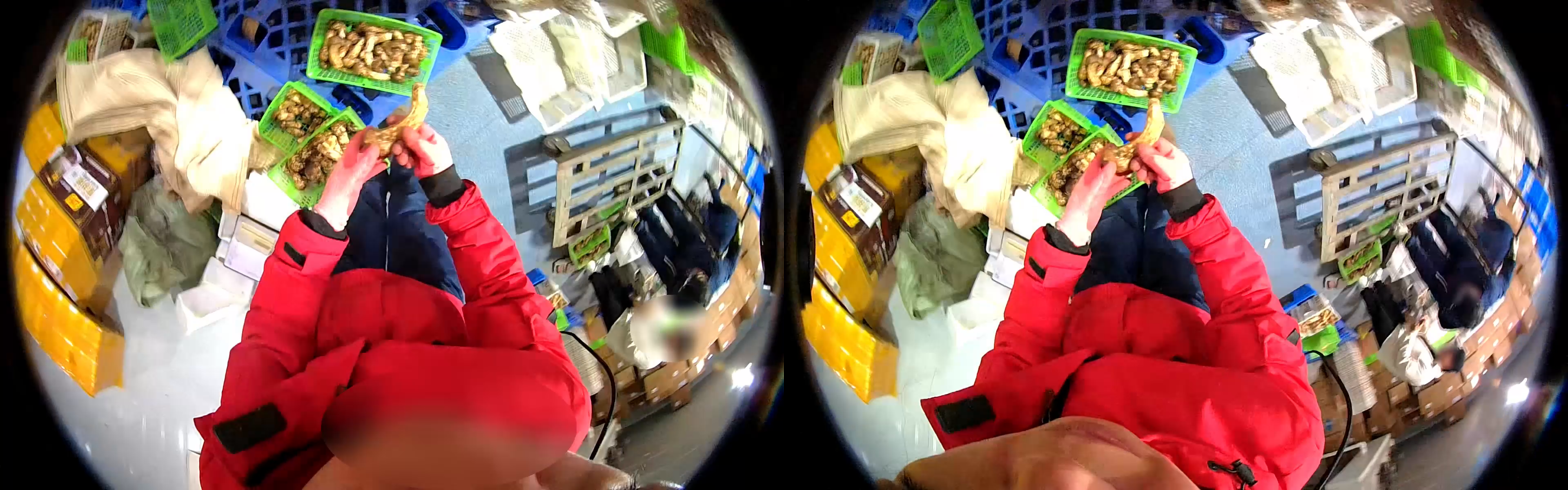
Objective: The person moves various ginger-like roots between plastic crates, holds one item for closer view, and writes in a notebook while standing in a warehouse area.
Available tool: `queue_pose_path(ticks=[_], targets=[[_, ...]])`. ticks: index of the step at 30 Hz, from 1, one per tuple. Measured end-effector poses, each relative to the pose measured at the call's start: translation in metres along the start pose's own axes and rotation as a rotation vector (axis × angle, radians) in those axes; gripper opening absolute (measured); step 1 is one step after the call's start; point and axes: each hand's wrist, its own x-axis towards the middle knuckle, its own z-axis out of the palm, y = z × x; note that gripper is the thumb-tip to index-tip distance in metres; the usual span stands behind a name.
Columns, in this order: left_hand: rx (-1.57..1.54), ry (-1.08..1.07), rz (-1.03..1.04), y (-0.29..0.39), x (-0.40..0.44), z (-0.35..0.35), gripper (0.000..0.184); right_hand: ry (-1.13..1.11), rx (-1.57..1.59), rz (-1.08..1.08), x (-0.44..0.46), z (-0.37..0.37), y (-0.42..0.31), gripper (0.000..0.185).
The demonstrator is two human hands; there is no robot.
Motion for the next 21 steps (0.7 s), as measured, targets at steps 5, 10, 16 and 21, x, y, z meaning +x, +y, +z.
queue_pose_path(ticks=[5, 10, 16, 21], targets=[[0.267, -0.023, 0.077, 0.003, -0.011, 0.044, 0.041, -0.026, -0.014, -0.184, -0.073, -0.017, -0.028, 0.049], [0.698, -0.19, 0.049, 0.008, -0.038, 0.103, 0.049, 0.005, -0.029, -0.289, -0.147, -0.052, -0.028, 0.043], [0.72, -0.394, -0.084, -0.013, -0.058, 0.156, 0.054, 0.171, 0.107, -0.436, -0.216, -0.073, -0.007, 0.025], [0.856, -0.454, -0.156, -0.056, -0.055, 0.211, 0.053, 0.327, 0.412, -0.519, -0.277, -0.117, 0.0, 0.02]])
